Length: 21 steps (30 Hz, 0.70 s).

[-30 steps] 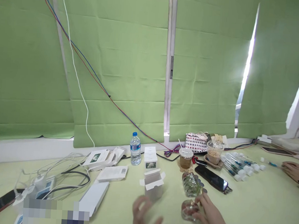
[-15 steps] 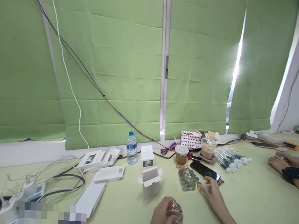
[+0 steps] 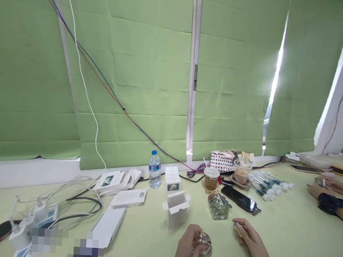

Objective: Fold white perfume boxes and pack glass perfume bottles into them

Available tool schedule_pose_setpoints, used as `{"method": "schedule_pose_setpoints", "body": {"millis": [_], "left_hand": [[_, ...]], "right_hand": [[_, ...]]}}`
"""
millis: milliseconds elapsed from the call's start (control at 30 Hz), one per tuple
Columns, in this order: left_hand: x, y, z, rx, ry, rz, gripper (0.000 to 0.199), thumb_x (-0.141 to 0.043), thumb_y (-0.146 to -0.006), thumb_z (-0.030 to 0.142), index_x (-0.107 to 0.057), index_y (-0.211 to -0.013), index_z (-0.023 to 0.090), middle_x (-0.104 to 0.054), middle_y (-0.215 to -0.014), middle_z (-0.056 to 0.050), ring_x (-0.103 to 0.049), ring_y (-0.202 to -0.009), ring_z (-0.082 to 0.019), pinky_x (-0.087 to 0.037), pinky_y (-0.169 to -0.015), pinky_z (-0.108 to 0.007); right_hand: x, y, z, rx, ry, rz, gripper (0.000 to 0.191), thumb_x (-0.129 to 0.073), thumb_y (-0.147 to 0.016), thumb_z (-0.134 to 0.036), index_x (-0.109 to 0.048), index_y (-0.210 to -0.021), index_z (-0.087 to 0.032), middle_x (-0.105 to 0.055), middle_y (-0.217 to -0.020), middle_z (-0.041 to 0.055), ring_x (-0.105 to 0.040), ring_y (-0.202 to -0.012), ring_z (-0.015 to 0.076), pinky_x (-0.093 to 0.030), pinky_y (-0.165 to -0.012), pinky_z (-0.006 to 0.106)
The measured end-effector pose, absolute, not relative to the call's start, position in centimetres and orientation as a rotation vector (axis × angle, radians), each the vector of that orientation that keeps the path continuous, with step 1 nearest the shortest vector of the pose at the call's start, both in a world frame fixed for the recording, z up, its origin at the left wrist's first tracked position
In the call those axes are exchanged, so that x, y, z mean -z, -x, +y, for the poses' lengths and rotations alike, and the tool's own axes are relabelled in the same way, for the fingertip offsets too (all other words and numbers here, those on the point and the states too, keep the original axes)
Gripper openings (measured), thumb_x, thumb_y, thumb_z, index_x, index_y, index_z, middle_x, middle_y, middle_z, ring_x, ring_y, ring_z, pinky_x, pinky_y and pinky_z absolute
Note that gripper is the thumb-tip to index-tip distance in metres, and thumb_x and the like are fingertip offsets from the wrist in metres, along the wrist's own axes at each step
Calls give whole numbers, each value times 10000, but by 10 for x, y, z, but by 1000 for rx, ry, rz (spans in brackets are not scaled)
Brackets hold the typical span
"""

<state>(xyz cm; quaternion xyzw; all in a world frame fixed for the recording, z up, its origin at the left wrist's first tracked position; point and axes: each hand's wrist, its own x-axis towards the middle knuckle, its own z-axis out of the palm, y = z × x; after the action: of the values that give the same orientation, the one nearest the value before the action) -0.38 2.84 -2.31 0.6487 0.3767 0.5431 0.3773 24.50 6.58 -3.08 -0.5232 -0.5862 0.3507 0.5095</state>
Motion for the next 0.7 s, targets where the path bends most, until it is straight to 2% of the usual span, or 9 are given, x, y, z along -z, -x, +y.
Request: {"method": "schedule_pose_setpoints", "body": {"millis": [67,133,267,400,533,700], "left_hand": [[26,4,30,-1403,-1663,963,275,-556,-680,68,-574,-927,188,-665,-817,-34,-593,-746,-184,-457,-723,-291],[29,4,31,-1404,-1661,978,275,-560,-679,70,-580,-926,190,-654,-817,-31,-582,-742,-181,-455,-713,-287],[31,5,31,-1384,-1690,1011,275,-563,-680,70,-576,-926,193,-635,-843,-32,-559,-740,-178,-447,-694,-281],[29,6,30,-1365,-1725,1008,235,-585,-717,121,-563,-941,189,-618,-855,-40,-550,-761,-183,-444,-715,-289],[23,3,26,-1297,-1670,937,204,-592,-771,193,-528,-965,184,-613,-839,-43,-558,-735,-174,-448,-701,-283],[18,4,23,-1223,-1630,958,323,-609,-753,171,-513,-1061,185,-614,-887,-45,-560,-762,-172,-443,-749,-290]], "right_hand": [[30,-245,56,-797,1316,-1489,374,-449,-843,-536,-610,-936,-211,-652,-791,35,-609,-630,188,-501,-589,280],[30,-245,49,-705,1335,-1614,292,-497,-827,-479,-615,-932,-233,-667,-862,38,-631,-731,209,-509,-671,288],[30,-244,44,-591,1293,-1914,150,-487,-843,-356,-595,-834,-252,-659,-808,15,-628,-743,209,-498,-705,291],[27,-246,44,-508,1341,-1891,167,-466,-872,-373,-582,-878,-253,-659,-838,17,-639,-756,199,-499,-705,269],[34,-259,51,-358,1409,-1770,245,-411,-901,-411,-586,-945,-245,-640,-1000,65,-649,-869,215,-509,-759,293],[40,-269,50,-236,1468,-1828,275,-424,-897,-378,-597,-1068,-250,-631,-1070,84,-649,-939,236,-531,-782,329]]}}
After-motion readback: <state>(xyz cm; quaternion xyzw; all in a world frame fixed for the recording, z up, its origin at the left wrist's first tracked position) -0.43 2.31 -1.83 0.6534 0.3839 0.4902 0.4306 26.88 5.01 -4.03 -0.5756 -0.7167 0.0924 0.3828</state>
